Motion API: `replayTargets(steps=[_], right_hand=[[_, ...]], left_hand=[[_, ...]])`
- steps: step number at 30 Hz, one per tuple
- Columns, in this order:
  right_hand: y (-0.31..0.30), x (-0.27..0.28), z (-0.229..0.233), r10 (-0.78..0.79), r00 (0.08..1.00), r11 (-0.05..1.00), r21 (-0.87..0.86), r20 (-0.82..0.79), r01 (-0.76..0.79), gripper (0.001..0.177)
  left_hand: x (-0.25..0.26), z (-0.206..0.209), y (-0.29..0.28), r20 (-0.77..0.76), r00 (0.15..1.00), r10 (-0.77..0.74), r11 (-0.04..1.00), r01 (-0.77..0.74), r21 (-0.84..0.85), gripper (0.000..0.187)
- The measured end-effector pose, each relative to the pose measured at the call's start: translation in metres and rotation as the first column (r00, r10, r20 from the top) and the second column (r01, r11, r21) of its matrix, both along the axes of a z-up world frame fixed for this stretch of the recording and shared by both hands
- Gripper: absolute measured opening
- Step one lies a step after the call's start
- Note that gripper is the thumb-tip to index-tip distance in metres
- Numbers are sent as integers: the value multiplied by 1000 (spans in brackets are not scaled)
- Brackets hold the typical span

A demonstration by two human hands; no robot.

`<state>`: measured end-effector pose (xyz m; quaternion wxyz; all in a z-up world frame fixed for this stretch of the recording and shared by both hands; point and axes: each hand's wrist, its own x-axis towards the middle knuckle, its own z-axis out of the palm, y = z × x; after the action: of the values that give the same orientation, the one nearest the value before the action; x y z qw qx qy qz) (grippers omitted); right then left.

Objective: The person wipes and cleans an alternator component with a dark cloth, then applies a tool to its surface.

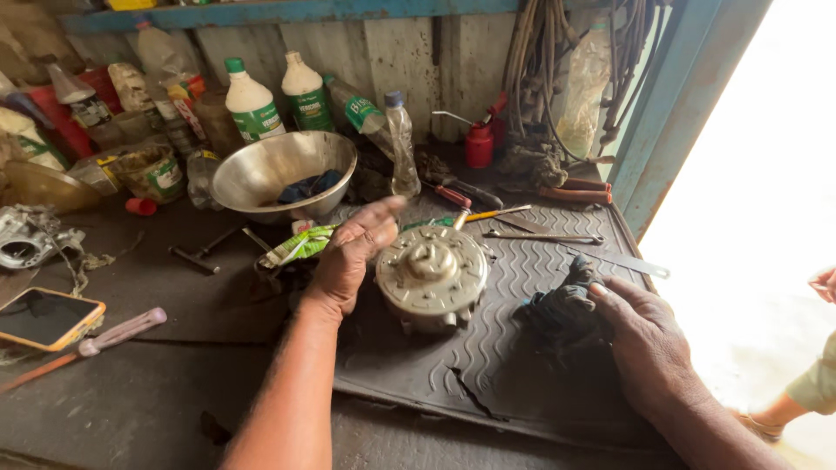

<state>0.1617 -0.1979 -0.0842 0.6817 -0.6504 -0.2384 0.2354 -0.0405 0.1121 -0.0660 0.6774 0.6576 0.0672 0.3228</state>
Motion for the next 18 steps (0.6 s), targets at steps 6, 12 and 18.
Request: replayTargets(steps=[6,12,18], right_hand=[[1,0,-1,45,999,995,89,-20,-43,39],[12,-18,9,196,979,978,-78,52,-191,39],[34,-69,62,329,931,836,-506,158,-210,46]], left_hand=[[11,11,-16,-465,850,249,968,-201,152,72],[23,9,-23,-513,846,143,989,-109,96,58],[22,20,-40,-210,973,95,990,-115,-87,37]])
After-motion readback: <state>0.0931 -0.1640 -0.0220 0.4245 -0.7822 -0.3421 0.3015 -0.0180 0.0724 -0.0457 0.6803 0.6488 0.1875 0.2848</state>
